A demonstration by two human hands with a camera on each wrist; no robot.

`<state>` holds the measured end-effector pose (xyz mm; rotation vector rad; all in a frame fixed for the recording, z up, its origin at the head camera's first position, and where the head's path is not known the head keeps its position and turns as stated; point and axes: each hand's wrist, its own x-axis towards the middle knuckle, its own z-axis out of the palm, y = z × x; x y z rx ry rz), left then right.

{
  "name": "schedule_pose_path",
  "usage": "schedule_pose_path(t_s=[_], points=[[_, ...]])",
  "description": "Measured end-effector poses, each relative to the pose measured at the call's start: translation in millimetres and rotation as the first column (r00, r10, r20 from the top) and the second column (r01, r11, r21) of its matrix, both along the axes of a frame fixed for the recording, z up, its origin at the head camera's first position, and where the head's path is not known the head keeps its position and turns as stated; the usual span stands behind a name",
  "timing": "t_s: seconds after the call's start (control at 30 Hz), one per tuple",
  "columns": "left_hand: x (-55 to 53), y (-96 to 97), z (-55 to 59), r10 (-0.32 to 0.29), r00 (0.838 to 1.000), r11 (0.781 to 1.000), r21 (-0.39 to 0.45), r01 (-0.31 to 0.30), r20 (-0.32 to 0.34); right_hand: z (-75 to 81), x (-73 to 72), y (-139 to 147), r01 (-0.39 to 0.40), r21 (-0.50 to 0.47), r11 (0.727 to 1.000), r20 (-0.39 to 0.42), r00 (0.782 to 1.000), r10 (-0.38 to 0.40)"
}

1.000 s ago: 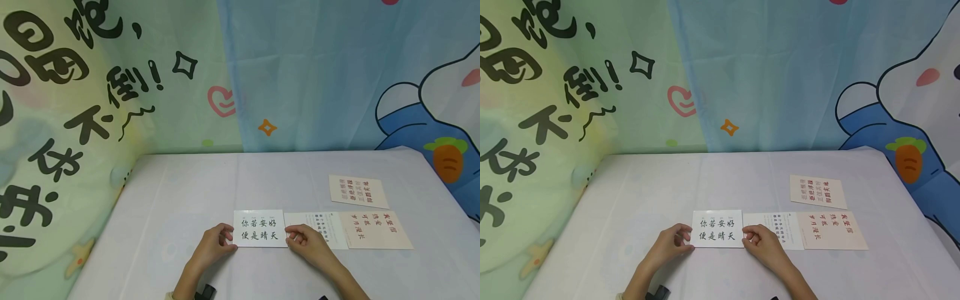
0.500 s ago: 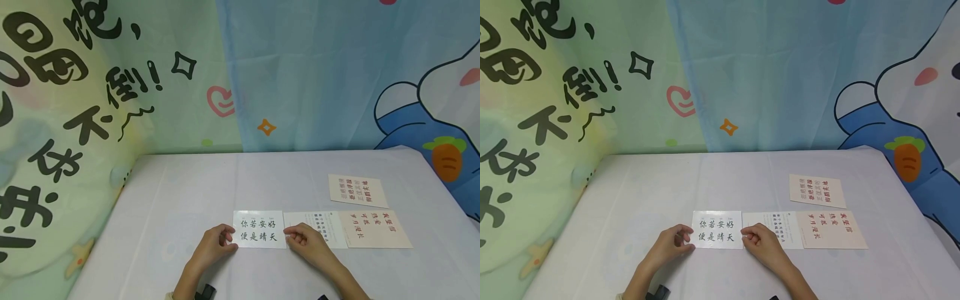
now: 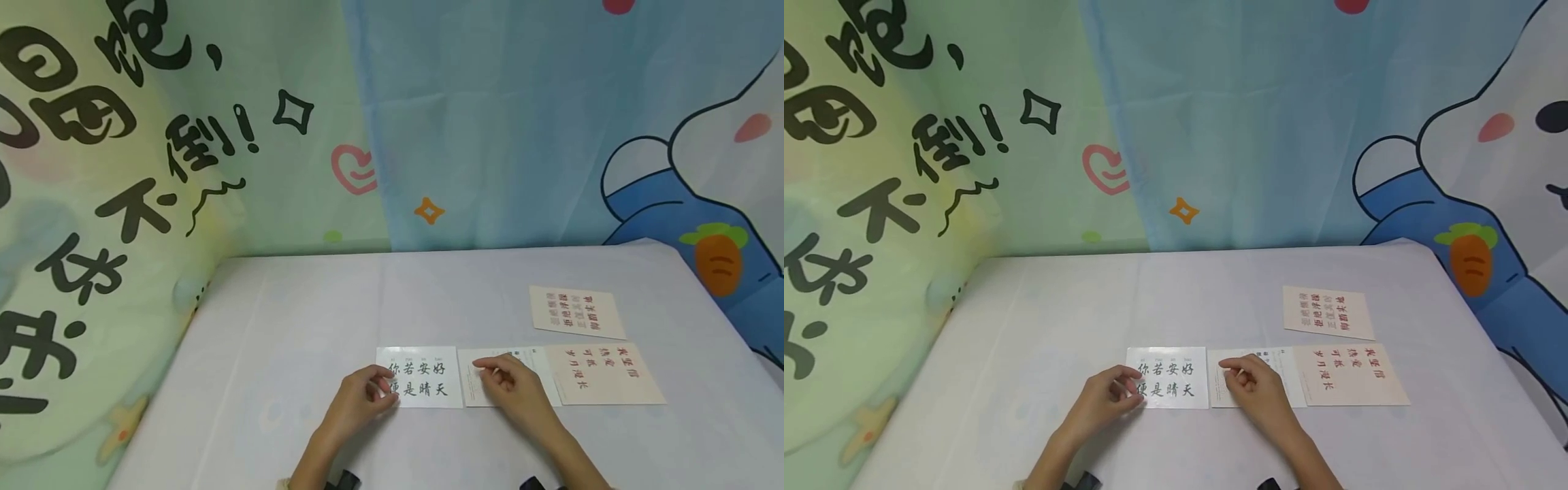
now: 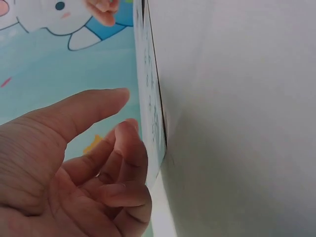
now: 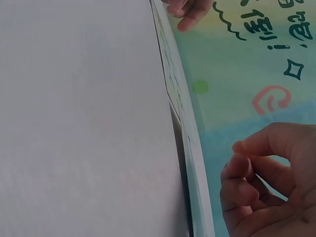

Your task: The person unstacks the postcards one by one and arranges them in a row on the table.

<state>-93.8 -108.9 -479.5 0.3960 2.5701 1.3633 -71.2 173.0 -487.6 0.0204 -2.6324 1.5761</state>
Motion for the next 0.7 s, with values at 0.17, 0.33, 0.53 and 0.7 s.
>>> schedule_pose_path(t_s=[0.17,0.33,0.53,0.7], points=[[-1.4,6.9,1.9,0.027,0.999,1.000,0.014,-0.026,-0.033,0.8,0.3,10,0.045,-0.048,0.998,-0.047,0.998,-0.047],[-4.6,14.2,3.5,0.050,0.997,0.997,0.056,-0.047,-0.056,0.7,-0.5,19,0.072,-0.067,0.995,-0.092,0.993,-0.078],[-7.7,24.2,2.6,0.032,0.998,0.997,0.077,-0.027,-0.061,0.5,1.1,31,0.083,-0.069,0.994,-0.070,0.994,-0.088],[-10.7,33.3,1.6,0.016,0.998,0.997,0.080,-0.011,-0.067,-1.7,1.6,43,0.004,-0.082,0.997,-0.110,0.994,-0.013]])
